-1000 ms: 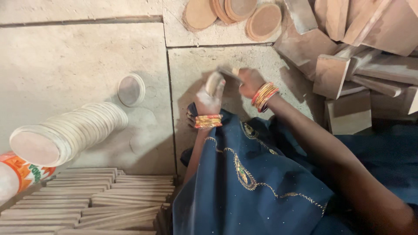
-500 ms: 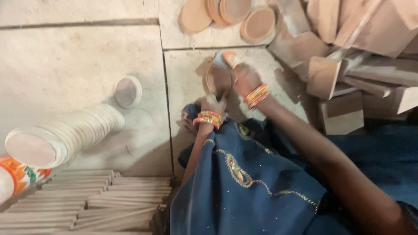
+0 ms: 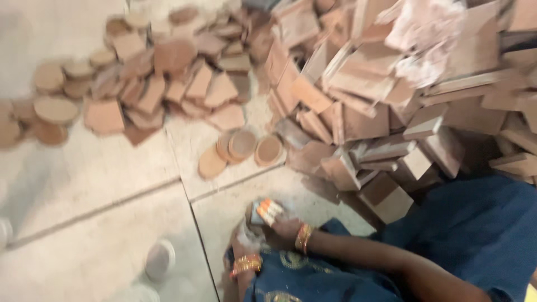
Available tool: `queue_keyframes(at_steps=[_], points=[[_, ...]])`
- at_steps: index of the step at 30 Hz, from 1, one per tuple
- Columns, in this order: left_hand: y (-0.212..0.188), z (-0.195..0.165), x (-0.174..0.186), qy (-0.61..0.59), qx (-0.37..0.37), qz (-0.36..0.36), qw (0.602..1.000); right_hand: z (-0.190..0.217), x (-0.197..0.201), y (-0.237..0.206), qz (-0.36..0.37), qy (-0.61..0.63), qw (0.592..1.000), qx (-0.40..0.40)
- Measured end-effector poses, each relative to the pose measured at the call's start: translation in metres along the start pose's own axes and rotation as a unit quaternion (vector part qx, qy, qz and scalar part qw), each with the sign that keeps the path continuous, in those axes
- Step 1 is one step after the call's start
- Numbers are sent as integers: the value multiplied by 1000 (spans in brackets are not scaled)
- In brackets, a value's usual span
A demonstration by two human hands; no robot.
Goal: The person sits on the floor and uses a sanding block to smooth the edges and surfaces of small circular ceramic lids. They hold each lid with the left hand and rub it with the sanding block in the right hand, then place the finished lid onto a growing stack.
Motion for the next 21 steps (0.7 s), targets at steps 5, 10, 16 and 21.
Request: queue_keyframes(at_steps=[5, 10, 16, 21], points=[[24, -46, -2, 3, -38, -39, 999, 4, 2, -6, -130, -73, 988, 41], [27, -63, 0, -8, -24, -28, 999, -4, -3, 34, 105, -34, 985, -136], [7, -53, 24, 3, -16, -29, 999, 0, 15, 38, 32, 88, 990, -107], [-10, -33, 39, -4, -24, -40, 999, 8, -3, -16, 18, -253, 937, 239]])
Point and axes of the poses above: each hand's wrist, its own y-axis towards the middle knuckle, its own x-axis out of the back of the hand, z = x × y, the point moved 5 cm from there along y, towards the middle knuckle, and after that the axes turned 11 degrees about -z, right-handed, at the moved point
